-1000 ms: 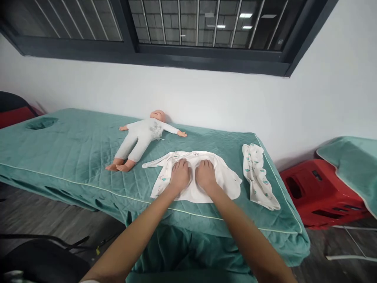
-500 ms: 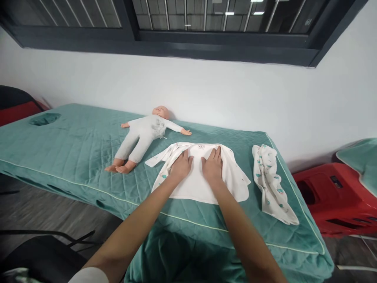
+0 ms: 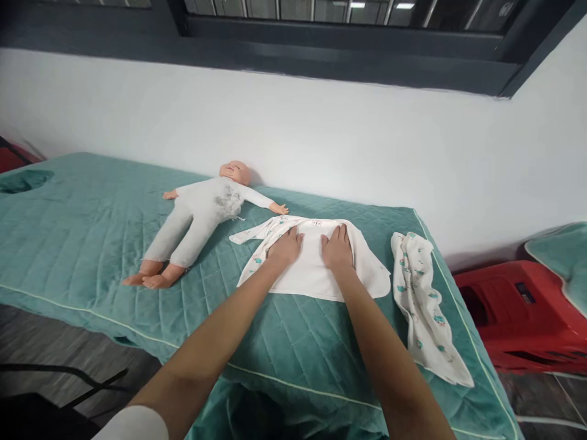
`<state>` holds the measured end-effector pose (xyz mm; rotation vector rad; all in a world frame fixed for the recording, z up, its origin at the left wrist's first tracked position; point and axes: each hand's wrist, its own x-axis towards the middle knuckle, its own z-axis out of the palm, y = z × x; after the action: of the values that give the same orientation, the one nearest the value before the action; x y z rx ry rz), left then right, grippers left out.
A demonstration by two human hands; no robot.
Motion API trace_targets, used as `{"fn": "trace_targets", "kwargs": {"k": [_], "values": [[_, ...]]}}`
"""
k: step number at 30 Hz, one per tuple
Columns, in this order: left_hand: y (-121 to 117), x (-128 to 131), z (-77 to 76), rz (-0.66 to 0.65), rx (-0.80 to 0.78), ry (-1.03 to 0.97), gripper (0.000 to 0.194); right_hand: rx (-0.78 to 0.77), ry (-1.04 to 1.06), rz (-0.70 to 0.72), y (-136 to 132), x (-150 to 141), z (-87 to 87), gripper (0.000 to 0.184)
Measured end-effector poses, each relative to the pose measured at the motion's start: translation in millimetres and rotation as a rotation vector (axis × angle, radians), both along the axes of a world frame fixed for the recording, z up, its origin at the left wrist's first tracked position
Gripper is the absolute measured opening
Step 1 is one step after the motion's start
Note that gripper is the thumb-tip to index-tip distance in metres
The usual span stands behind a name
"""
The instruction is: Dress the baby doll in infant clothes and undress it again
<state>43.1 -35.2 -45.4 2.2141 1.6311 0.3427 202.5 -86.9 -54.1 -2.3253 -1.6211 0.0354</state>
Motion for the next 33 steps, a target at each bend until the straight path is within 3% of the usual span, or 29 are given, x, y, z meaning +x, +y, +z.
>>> {"fn": "trace_targets", "kwargs": {"k": [5,13,21,26,30,33], "values": [[1,3,-1.6,0.002,-0.019,0.008,0.061,-0.05,0.007,0.006,3,2,-7.2,0.073],[-14,9,1.7,0.024,0.05,0.116,0.061,-0.083,-0.005,0.014,-7,-5,-1.9,0.07],[-58,4,-3.8,0.009,0.177,0.166,0.064,-0.103,-0.091,0.082,-38,-19,-2.4,0.065],[-104,-8,-2.9,-0.074,0.202,0.116,0.062,-0.109,-0.143,0.186,-68,-29,-4.3,0.062],[-143,-27,-3.1,-0.195,0.282,-0.039,0.051,-0.074,-0.085,0.299,-89,-30,-5.3,0.058],[-147,-59,-0.7,-0.126,0.365,-0.226,0.043,-0.017,0.124,0.319,-89,-30,-2.0,0.052]]}}
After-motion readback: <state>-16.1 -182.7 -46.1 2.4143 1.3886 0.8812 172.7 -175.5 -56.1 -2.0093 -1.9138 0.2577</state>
